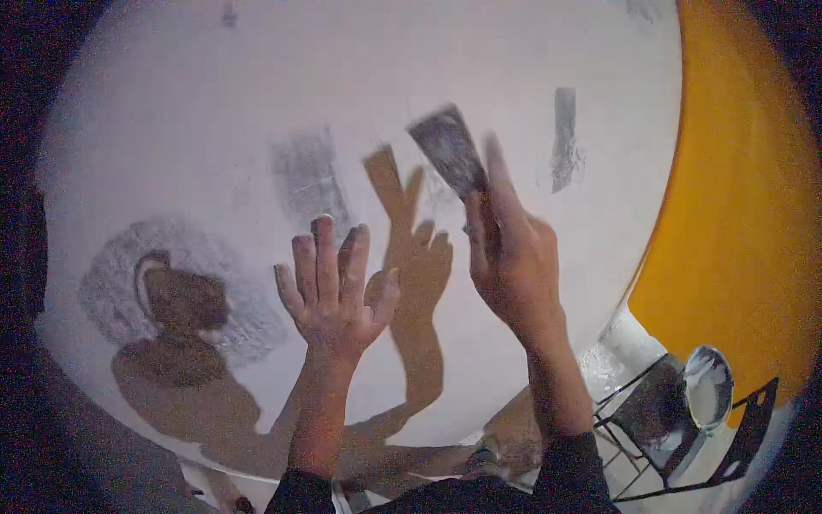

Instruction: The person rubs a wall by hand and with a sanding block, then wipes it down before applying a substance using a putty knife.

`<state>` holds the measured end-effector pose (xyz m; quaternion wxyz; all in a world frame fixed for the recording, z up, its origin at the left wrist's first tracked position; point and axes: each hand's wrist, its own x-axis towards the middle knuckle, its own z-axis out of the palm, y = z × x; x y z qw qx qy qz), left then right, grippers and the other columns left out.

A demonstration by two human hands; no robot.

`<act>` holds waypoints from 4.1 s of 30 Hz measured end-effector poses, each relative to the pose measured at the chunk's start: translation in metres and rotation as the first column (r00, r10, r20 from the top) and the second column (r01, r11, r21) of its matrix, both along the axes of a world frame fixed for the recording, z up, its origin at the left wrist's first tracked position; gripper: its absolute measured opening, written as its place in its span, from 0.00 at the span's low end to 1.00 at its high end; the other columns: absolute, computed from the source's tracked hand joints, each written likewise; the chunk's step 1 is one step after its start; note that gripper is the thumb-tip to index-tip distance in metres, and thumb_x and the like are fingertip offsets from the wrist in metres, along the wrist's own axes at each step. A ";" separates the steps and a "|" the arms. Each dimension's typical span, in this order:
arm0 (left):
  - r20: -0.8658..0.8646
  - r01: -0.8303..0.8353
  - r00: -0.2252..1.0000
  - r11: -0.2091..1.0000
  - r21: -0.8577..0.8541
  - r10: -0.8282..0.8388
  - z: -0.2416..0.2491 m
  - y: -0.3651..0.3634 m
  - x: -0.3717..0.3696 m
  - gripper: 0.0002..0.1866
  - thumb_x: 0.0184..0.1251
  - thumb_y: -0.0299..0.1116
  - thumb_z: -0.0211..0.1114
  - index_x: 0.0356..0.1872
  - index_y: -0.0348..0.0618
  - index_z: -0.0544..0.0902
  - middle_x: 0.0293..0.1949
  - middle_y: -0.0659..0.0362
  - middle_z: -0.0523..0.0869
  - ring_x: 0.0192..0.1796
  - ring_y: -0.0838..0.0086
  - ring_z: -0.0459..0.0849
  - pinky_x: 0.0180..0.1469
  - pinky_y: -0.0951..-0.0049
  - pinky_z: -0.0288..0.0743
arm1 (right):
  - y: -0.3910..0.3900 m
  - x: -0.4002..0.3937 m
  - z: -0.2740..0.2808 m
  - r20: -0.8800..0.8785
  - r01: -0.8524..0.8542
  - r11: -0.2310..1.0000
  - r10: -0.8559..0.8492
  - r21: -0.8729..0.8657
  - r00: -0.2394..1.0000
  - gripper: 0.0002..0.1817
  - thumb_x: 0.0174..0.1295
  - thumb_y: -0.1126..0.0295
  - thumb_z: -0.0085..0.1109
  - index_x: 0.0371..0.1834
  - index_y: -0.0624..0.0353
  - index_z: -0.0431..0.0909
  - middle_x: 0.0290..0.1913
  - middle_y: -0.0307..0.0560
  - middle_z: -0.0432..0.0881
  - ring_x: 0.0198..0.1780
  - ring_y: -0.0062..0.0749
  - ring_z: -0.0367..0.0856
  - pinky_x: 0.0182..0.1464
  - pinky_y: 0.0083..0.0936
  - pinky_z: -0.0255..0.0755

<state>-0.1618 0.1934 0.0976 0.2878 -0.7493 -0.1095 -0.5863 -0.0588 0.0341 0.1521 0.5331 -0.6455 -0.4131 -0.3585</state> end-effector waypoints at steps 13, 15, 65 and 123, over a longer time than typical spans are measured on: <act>0.007 0.002 1.000 1.000 0.000 -0.002 -0.002 0.003 -0.002 0.30 0.59 0.57 0.56 0.61 0.58 0.72 0.66 0.55 0.67 0.71 0.63 0.57 0.71 0.49 0.33 | 0.031 -0.010 -0.047 -0.217 -0.129 0.991 0.117 -0.042 0.969 0.14 0.63 0.75 0.50 0.51 0.62 0.65 0.29 0.60 0.80 0.29 0.54 0.81 0.28 0.39 0.73; 0.016 0.015 1.000 1.000 0.007 -0.015 -0.001 0.003 -0.002 0.29 0.59 0.57 0.56 0.60 0.58 0.72 0.66 0.55 0.68 0.71 0.63 0.57 0.70 0.49 0.34 | 0.034 -0.008 -0.045 -0.228 -0.088 0.987 0.055 -0.137 0.972 0.12 0.63 0.73 0.50 0.48 0.60 0.65 0.28 0.60 0.80 0.28 0.56 0.80 0.26 0.40 0.73; -0.079 -0.022 0.997 0.999 -0.043 0.018 0.002 -0.003 -0.013 0.28 0.60 0.57 0.53 0.61 0.61 0.72 0.63 0.58 0.71 0.68 0.64 0.61 0.69 0.45 0.30 | 0.053 -0.016 -0.023 -0.103 0.122 0.963 -0.150 -0.240 0.983 0.10 0.62 0.72 0.48 0.46 0.57 0.63 0.26 0.55 0.80 0.26 0.55 0.80 0.23 0.43 0.71; -0.030 0.053 0.998 0.998 -0.025 -0.054 0.003 -0.004 -0.011 0.27 0.57 0.55 0.60 0.56 0.56 0.75 0.60 0.50 0.73 0.65 0.56 0.65 0.68 0.45 0.36 | 0.041 -0.003 -0.026 -0.122 -0.014 0.966 -0.019 -0.258 0.992 0.11 0.61 0.73 0.50 0.40 0.61 0.59 0.21 0.61 0.76 0.24 0.61 0.77 0.22 0.48 0.67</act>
